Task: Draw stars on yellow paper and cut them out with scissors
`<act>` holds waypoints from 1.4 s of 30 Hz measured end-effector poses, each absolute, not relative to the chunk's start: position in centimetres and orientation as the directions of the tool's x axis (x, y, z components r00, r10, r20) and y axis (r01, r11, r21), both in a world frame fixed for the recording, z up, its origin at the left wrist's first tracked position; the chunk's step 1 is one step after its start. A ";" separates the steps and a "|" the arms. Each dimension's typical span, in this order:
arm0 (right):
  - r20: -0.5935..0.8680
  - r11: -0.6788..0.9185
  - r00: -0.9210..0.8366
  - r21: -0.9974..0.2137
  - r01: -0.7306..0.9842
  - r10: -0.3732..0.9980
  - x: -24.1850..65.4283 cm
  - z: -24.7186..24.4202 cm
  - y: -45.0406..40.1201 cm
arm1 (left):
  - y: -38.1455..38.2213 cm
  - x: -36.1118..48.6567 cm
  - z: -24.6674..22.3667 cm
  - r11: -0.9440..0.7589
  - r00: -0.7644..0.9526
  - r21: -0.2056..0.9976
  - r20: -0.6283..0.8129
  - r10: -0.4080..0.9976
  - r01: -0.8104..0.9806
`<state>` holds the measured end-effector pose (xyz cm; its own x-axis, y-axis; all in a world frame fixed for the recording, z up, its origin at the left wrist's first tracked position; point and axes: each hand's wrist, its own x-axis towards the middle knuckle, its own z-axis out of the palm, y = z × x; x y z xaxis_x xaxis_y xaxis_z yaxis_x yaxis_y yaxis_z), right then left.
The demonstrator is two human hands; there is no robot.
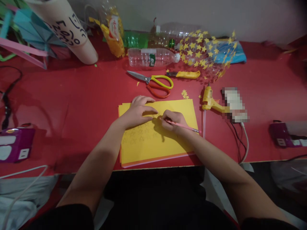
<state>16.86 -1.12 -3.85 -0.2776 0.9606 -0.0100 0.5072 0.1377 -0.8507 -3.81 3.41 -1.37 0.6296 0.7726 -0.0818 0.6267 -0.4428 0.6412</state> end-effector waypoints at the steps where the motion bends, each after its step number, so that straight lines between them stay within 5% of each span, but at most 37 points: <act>1: -0.013 0.121 -0.255 -0.856 0.503 0.967 16.9 -3.8 -1.1 | 3.4 -3.8 -1.4 -0.445 0.631 0.640 -0.080 0.772 0.626; 9: -0.037 0.006 -0.146 -0.958 0.286 0.989 17.7 -2.8 -0.8 | 3.5 -4.0 -1.8 -0.457 0.635 0.646 -0.056 0.771 0.611; 17: -0.056 0.063 -0.305 -0.928 0.368 0.951 17.5 -2.5 -1.0 | 3.6 -4.2 -1.8 -0.468 0.626 0.636 -0.030 0.779 0.613; 42: 0.011 0.122 -0.270 -0.910 0.395 0.963 17.4 -3.2 -0.7 | 3.5 -3.9 -1.5 -0.428 0.608 0.635 -0.083 0.789 0.643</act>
<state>17.38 -0.69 -3.17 -0.2703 0.9627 0.0114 0.3953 0.1217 -0.9105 -3.92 3.53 -1.49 0.6081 0.7895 -0.0834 0.6431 -0.4283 0.6348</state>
